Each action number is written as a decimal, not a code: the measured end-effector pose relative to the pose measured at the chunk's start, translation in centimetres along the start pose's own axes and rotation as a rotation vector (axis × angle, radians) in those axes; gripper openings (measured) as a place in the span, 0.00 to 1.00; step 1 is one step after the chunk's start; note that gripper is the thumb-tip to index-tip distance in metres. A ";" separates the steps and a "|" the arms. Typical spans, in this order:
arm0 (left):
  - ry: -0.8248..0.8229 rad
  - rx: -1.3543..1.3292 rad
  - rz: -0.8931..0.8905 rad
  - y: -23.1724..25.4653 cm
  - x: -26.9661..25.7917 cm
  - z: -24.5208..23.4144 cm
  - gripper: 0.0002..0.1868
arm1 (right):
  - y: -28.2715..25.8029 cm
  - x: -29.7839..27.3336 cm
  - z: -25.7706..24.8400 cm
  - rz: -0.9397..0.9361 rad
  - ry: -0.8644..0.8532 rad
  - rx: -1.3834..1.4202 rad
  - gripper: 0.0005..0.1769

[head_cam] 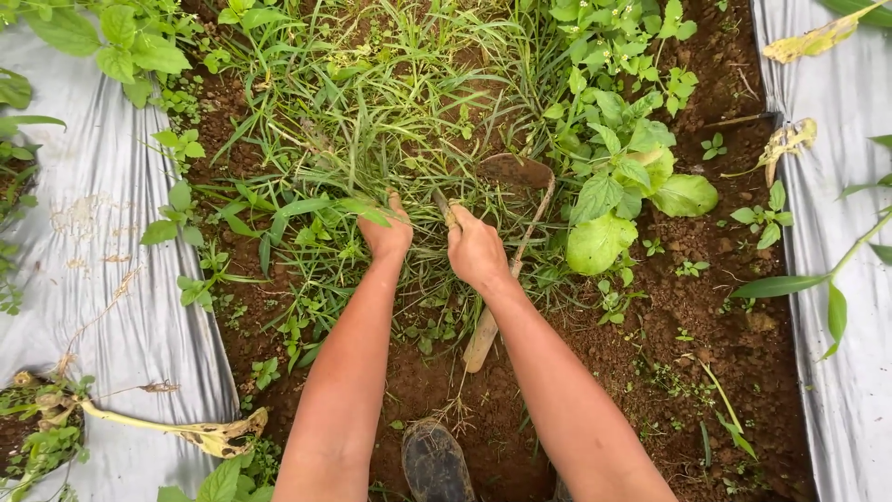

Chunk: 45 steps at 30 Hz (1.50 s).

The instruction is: The person weeds a garden bed by hand and with a hoe. They pull up grass and weeds from the soil between rows of plants, occasionally using a small hand hoe to loosen the soil and remove roots. The removed weeds are gathered and placed on the ground.

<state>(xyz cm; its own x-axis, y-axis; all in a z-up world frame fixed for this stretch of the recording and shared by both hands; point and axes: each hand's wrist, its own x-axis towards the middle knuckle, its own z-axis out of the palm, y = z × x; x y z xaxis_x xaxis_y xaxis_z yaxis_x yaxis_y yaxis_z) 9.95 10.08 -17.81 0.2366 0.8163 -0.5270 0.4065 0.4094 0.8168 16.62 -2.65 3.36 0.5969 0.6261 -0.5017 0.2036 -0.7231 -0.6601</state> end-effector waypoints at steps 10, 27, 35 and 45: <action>0.059 0.397 0.146 3.8 -3.7 -2.7 0.14 | 0.9 -0.7 -0.6 0.105 0.025 0.038 0.27; -0.016 0.428 0.229 10.4 -8.9 -4.6 0.15 | 0.3 0.6 -2.1 -0.018 0.060 -0.106 0.24; -0.205 0.212 -0.088 11.3 -6.1 -2.7 0.29 | 5.2 4.9 -0.8 -0.192 0.012 -0.275 0.20; -0.159 0.364 0.106 8.3 -4.6 -1.7 0.23 | 6.9 8.2 -1.1 -0.180 -0.009 -0.377 0.22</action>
<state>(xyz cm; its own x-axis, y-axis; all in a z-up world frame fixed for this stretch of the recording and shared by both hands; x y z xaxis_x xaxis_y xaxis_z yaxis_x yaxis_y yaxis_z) 10.78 10.41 -8.23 0.4155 0.7613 -0.4977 0.6516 0.1326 0.7469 23.75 -2.84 -4.69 0.5196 0.7535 -0.4029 0.5746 -0.6571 -0.4879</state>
